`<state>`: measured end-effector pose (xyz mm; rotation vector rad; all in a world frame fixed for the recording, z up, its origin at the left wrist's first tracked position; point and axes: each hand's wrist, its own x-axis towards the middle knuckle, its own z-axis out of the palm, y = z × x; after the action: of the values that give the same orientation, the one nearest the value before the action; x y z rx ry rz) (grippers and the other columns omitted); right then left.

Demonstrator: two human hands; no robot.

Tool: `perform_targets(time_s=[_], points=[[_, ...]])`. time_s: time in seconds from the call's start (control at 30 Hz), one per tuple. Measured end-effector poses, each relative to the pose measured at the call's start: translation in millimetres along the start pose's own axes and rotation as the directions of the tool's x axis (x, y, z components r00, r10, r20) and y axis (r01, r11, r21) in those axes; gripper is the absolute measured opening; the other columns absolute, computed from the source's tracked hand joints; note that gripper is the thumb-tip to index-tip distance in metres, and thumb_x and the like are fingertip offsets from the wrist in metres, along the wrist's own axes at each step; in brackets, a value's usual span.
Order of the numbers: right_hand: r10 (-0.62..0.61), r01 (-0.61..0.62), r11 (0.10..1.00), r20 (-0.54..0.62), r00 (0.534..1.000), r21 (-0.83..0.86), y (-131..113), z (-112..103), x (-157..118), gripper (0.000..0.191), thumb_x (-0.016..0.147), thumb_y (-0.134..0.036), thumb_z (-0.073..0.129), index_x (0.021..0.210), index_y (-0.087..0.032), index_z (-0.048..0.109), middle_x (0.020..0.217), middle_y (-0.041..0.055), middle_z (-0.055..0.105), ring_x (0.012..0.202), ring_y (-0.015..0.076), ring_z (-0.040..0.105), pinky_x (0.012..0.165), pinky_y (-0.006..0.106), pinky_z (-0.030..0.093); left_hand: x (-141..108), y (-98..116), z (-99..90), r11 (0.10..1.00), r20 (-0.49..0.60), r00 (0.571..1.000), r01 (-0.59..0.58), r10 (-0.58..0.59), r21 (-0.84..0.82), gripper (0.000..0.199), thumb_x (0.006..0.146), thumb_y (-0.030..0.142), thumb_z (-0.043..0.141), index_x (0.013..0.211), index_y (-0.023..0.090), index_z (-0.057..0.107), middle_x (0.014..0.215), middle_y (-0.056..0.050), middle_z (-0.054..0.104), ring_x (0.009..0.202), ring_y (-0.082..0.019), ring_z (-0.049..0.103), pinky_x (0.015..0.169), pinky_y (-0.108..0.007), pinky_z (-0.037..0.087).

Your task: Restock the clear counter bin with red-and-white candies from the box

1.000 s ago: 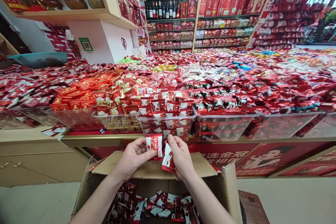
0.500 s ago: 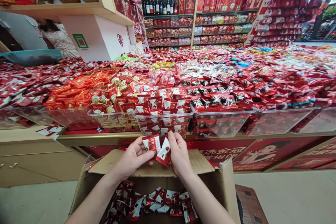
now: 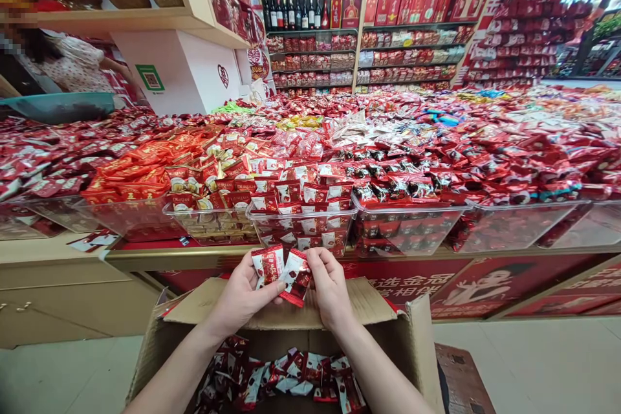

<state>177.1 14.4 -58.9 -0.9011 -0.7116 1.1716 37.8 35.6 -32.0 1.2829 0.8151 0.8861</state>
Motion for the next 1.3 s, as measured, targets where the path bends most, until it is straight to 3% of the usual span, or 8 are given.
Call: perform_targets(time_s=[0.17,0.43,0.57,0.63,0.73,0.87,1.1,1.3], points=[[-0.023,0.023,1.000,0.014,1.000,0.000,2,0,0,0.028,0.073,-0.040,0.059,0.062,-0.016,0.051,0.055,-0.0060,0.047,0.049,0.0067,0.040,0.047,0.017,0.035,1,0,-2.0,1.000,-0.023,1.000,0.005,-0.004,0.013,0.039,0.069,0.016,0.067,0.100,0.017,0.044,0.083,0.000,0.062,0.064,-0.010,0.056,0.050,-0.019,0.053],[0.033,-0.033,0.999,0.018,0.999,-0.001,3,1,0,0.027,0.074,-0.040,0.058,0.063,-0.017,0.051,0.047,-0.0072,0.048,0.037,0.0067,0.041,0.034,0.018,0.033,-1,3,-3.0,1.000,-0.014,1.000,0.025,-0.025,-0.011,0.037,0.072,0.022,0.066,0.101,0.017,0.044,0.086,-0.002,0.063,0.066,-0.011,0.059,0.050,-0.020,0.052],[0.037,-0.037,0.989,0.003,0.999,0.143,1,0,1,0.023,0.074,-0.037,0.060,0.066,-0.016,0.054,0.053,-0.0052,0.052,0.043,0.0066,0.044,0.039,0.017,0.038,-1,2,-4.0,1.000,-0.003,1.000,0.012,-0.012,-0.013,0.032,0.075,0.029,0.062,0.097,0.017,0.043,0.081,-0.001,0.062,0.060,-0.011,0.060,0.049,-0.021,0.050],[0.089,-0.095,0.943,0.033,0.995,0.320,-3,-2,4,0.018,0.073,-0.032,0.062,0.069,-0.016,0.054,0.060,-0.0034,0.055,0.052,0.0073,0.048,0.049,0.018,0.041,-1,2,-4.3,0.999,-0.024,0.999,0.031,-0.031,0.015,0.030,0.075,0.031,0.061,0.094,0.017,0.043,0.077,0.001,0.061,0.055,-0.010,0.061,0.047,-0.019,0.047],[0.203,-0.307,0.748,0.238,0.950,0.588,-13,-5,8,0.011,0.073,-0.023,0.062,0.073,-0.016,0.053,0.060,-0.0046,0.051,0.053,0.0064,0.046,0.051,0.018,0.040,0,2,-4.9,0.995,-0.054,0.997,0.067,-0.063,0.078,0.030,0.074,0.031,0.061,0.094,0.017,0.043,0.074,0.002,0.059,0.055,-0.011,0.062,0.046,-0.017,0.044],[0.173,-0.433,0.516,0.405,0.898,0.739,-22,-8,8,0.003,0.078,-0.016,0.055,0.078,-0.015,0.052,0.051,-0.0093,0.037,0.043,0.0029,0.037,0.044,0.013,0.033,2,2,-6.9,0.987,-0.055,0.996,0.078,-0.071,0.138,0.031,0.073,0.031,0.062,0.094,0.017,0.044,0.077,0.001,0.060,0.057,-0.011,0.062,0.047,-0.018,0.045],[0.121,-0.427,0.524,0.432,0.894,0.737,-15,-21,1,0.007,0.080,-0.010,0.052,0.078,-0.017,0.054,0.040,-0.0134,0.025,0.032,-0.0002,0.022,0.032,0.005,0.017,2,-1,-5.9,0.984,-0.052,0.996,0.083,-0.075,0.156,0.028,0.073,0.030,0.062,0.091,0.018,0.045,0.075,0.002,0.059,0.058,-0.013,0.063,0.048,-0.019,0.045],[0.127,-0.523,0.475,0.533,0.837,0.708,-15,-16,-6,0.006,0.081,-0.020,0.053,0.076,-0.016,0.054,0.046,-0.0138,0.035,0.025,-0.0050,0.016,0.025,0.001,0.007,5,-2,-8.3,0.982,-0.035,0.997,0.069,-0.064,0.174,0.025,0.073,0.028,0.062,0.089,0.018,0.045,0.074,0.003,0.059,0.057,-0.011,0.062,0.048,-0.019,0.045]])
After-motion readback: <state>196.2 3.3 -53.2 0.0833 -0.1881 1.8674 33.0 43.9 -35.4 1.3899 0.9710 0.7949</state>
